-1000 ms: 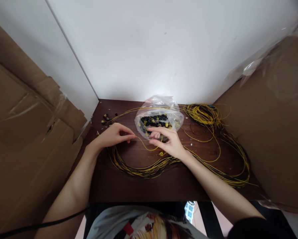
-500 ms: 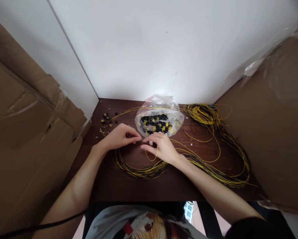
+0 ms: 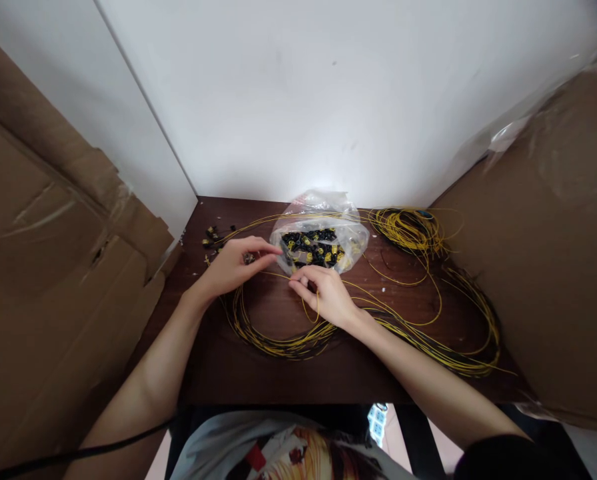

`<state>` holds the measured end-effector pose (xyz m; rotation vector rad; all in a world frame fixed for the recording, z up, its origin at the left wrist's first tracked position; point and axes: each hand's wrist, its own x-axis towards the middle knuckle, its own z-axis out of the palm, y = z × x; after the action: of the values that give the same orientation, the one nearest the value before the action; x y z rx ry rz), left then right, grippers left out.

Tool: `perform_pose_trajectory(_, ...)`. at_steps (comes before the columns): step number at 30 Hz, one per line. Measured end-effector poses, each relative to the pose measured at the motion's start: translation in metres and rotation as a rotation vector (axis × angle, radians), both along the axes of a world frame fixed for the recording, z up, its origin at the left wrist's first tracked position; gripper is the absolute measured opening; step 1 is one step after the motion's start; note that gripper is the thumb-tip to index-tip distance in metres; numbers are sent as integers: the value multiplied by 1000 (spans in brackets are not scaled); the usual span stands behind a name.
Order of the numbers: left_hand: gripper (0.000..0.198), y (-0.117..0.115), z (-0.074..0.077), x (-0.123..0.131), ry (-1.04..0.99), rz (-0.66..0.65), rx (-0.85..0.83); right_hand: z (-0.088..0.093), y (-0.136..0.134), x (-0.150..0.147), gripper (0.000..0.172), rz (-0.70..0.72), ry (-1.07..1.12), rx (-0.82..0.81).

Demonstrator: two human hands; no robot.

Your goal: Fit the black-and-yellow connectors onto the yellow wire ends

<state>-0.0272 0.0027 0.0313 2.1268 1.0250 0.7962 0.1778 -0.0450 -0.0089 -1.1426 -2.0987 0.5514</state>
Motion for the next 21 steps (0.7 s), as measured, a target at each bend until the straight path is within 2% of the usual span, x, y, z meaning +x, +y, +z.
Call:
perform_pose_trajectory(4,27,7,-1,-10,33,237,27,-1,1,1,12,-19,16,17)
perform_pose_trajectory(7,28,10,-1,-16,132,301,29,-2,1,2,13,-30,25,23)
perform_pose_trajectory(13,32,12,-2,-20,272,218,37,-2,2,3,18,-72,51,10)
perform_pose_trajectory(18,38,15,-10,-22,316,164,11,-2,2,3,17,-68,51,8)
perform_pose_trajectory(21,34,16,-14,-23,339,137,7,-2,2,2,17,-58,40,4)
